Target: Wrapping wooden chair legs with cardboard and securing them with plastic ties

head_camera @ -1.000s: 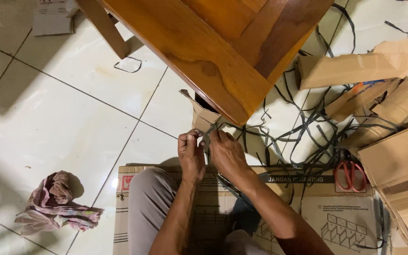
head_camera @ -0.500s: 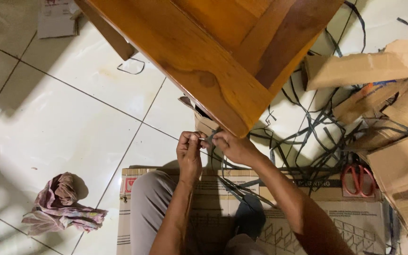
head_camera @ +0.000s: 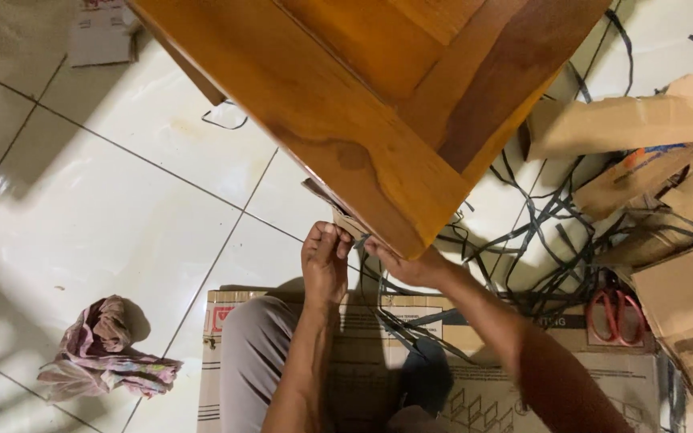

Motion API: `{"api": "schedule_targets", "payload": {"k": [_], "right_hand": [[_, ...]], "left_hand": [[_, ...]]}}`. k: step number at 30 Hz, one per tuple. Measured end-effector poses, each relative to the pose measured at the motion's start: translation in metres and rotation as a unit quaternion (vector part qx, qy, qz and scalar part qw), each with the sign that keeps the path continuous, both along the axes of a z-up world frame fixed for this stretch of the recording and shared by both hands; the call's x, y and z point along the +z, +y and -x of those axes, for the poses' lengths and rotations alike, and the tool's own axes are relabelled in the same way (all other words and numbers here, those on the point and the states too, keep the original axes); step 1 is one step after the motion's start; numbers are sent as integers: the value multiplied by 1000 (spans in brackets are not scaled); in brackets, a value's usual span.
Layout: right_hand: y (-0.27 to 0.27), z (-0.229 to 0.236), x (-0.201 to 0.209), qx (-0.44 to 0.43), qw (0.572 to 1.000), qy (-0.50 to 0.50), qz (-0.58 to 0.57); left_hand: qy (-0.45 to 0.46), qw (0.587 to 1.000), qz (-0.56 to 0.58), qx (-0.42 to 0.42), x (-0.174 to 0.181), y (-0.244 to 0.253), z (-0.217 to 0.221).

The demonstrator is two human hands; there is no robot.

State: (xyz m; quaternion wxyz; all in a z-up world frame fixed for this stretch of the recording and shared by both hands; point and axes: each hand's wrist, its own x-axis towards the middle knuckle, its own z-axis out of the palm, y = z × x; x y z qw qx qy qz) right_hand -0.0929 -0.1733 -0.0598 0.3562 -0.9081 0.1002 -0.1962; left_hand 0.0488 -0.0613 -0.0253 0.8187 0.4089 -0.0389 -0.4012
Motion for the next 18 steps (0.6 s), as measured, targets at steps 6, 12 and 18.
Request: {"api": "schedule_targets", "payload": {"k": [6, 12, 18], "right_hand": [[29, 0, 8, -67, 991, 22, 117], [46, 8, -45, -108, 990, 66, 66], [0, -2, -23, -102, 992, 68, 18]], "left_hand": [[16, 999, -6, 32, -4, -5, 1], [41, 998, -12, 56, -2, -9, 1], [63, 996, -7, 63, 0, -4, 7]]}}
